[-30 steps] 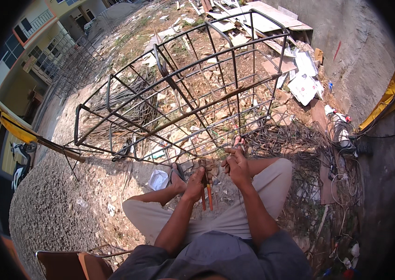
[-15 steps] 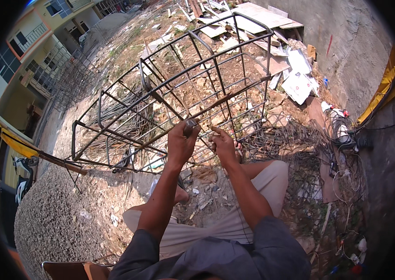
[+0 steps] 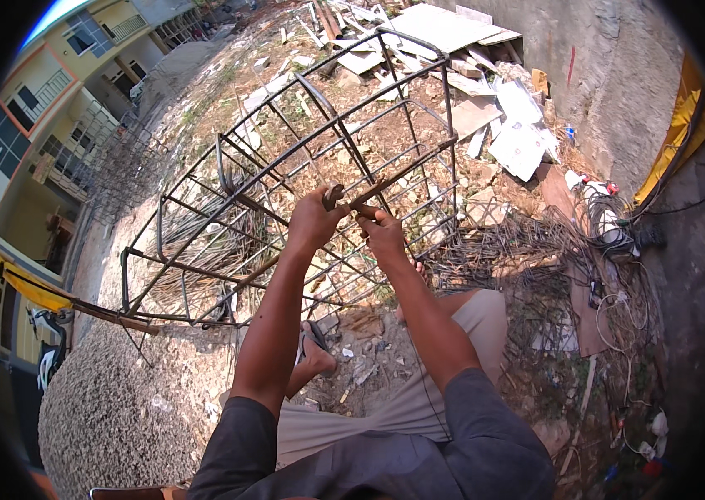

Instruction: The person sits on the ground and uses pliers to bend and secure metal rods into a rectangular frame structure. They repeatedly adjust the joints and bend the wire to fit the frame components together.

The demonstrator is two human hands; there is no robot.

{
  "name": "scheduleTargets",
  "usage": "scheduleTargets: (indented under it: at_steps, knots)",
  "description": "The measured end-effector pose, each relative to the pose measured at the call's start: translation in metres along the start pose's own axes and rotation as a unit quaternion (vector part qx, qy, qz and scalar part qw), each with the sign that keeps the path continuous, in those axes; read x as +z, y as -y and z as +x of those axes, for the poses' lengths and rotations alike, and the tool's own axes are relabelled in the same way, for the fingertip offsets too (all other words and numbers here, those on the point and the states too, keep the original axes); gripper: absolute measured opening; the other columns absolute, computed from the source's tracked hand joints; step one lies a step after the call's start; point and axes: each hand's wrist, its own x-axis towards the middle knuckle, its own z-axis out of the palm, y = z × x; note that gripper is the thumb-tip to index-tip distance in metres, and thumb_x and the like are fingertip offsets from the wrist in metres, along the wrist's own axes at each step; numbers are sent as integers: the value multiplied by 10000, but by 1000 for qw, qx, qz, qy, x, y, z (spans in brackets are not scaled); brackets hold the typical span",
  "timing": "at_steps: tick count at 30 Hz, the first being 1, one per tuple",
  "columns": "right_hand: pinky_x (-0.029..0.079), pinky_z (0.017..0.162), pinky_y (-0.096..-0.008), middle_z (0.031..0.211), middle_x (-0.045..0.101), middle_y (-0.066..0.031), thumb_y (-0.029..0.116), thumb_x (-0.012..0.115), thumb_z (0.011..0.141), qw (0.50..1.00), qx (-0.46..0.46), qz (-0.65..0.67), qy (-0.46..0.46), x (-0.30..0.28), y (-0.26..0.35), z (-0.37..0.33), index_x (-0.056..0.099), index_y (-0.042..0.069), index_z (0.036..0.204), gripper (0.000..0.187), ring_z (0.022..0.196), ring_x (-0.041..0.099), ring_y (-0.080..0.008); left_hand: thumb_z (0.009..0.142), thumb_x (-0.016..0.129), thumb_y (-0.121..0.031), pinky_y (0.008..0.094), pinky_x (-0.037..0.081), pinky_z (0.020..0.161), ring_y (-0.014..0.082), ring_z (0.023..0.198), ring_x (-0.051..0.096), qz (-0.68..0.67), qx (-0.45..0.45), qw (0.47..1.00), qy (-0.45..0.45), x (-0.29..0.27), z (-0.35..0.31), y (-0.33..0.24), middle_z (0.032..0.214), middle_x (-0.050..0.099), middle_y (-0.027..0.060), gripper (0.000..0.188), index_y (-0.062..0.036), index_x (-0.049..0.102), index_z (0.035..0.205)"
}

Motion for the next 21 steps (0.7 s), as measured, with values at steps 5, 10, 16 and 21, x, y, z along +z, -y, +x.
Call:
scheduleTargets:
  at_steps: [5, 10, 16, 21]
  knots:
    - [393, 542, -224, 832, 645, 32, 102, 734, 938, 996, 42, 75, 33, 5, 1, 11, 702, 37, 1144, 218, 682, 555, -57, 866, 830, -313, 415, 555, 828, 304, 899, 738, 16, 4, 1000, -6, -1, 5, 3, 1016, 758, 197, 595, 30, 649, 1317]
    - [388, 542, -225, 800, 614, 41, 92, 752, 931, 997, 32, 76, 8, 2, 0, 17, 689, 53, 1122, 206, 662, 544, -60, 875, 804, -311, 435, 552, 813, 343, 898, 728, 29, 13, 999, 6, 3, 6, 3, 993, 751, 176, 406, -80, 726, 1200]
    - [378, 533, -240, 763, 601, 32, 115, 745, 939, 999, 14, 39, -24, -14, 13, 22, 695, 36, 1099, 186, 636, 537, -70, 886, 771, -275, 468, 556, 817, 369, 892, 720, 55, 84, 994, -43, 16, 10, 9, 983, 732, 170, 227, -99, 775, 1030]
    - [429, 593, -251, 843, 653, 26, 120, 733, 934, 999, 10, 8, -32, -20, 26, 14, 722, 34, 1143, 226, 717, 569, -80, 883, 784, -329, 462, 564, 838, 352, 884, 733, 43, 74, 996, -24, 17, 26, -3, 922, 740, 196, 265, -82, 790, 980]
